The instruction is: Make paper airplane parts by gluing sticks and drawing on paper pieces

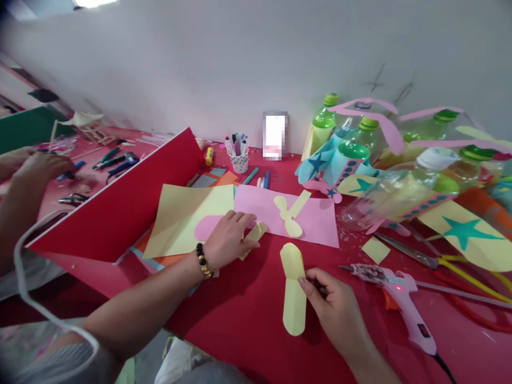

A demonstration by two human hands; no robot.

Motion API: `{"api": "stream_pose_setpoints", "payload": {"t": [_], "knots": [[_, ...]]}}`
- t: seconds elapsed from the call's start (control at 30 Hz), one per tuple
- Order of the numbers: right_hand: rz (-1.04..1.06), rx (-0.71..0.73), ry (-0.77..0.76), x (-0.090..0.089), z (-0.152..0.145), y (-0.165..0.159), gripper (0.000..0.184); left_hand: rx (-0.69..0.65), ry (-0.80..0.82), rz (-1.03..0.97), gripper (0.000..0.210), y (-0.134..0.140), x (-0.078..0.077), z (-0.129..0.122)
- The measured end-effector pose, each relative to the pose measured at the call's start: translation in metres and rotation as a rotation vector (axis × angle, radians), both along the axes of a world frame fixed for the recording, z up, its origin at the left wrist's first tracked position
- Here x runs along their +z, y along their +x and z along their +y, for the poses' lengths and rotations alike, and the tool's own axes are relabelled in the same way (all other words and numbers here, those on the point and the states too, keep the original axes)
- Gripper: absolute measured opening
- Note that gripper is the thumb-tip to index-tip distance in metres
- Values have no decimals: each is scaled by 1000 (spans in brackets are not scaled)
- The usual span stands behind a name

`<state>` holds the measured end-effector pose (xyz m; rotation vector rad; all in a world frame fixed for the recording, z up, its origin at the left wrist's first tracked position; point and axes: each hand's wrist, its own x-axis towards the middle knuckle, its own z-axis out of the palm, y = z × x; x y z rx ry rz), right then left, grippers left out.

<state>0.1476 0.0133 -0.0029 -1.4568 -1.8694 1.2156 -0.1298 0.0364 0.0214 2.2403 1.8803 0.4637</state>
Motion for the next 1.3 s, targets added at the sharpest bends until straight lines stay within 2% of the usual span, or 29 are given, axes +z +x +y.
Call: {"api": "stream_pose_setpoints", "payload": {"t": [0.1, 0.27, 0.33, 0.43, 0.53, 0.63, 0.83, 1.03, 1.2, 1.3], "knots": [[-34, -18, 2, -2, 0, 1, 30, -7, -33, 52, 61, 10, -6, -6], [-36, -27, -20, -2, 0, 0, 31, -91, -51, 6, 52, 16, -4, -12], [-29, -36, -15, -1, 0, -1, 30, -110, -47, -31, 46, 7, 3, -10], [-35, -37, -17, 0, 0, -2, 31, 16, -34, 7, 39, -19, 17, 0], [-57, -25, -17, -1, 0, -1, 32, 38, -205, 98, 46, -43, 24, 10], [-67, -24, -13, -2, 0, 0, 33, 18, -310, 113, 50, -53, 21, 15], [-61, 10, -12, 0, 1, 1, 31, 46, -293, 64, 40, -51, 9, 17], [-25, -4, -2, 2, -1, -2, 31, 51, -261, -56, 17, -55, 11, 18], [0, 13, -26, 3, -1, -4, 31, 4, -282, -208, 19, -60, 21, 18], [-2, 12, 12, 5, -1, -5, 31, 22, -304, -531, 29, -54, 24, 17]]}}
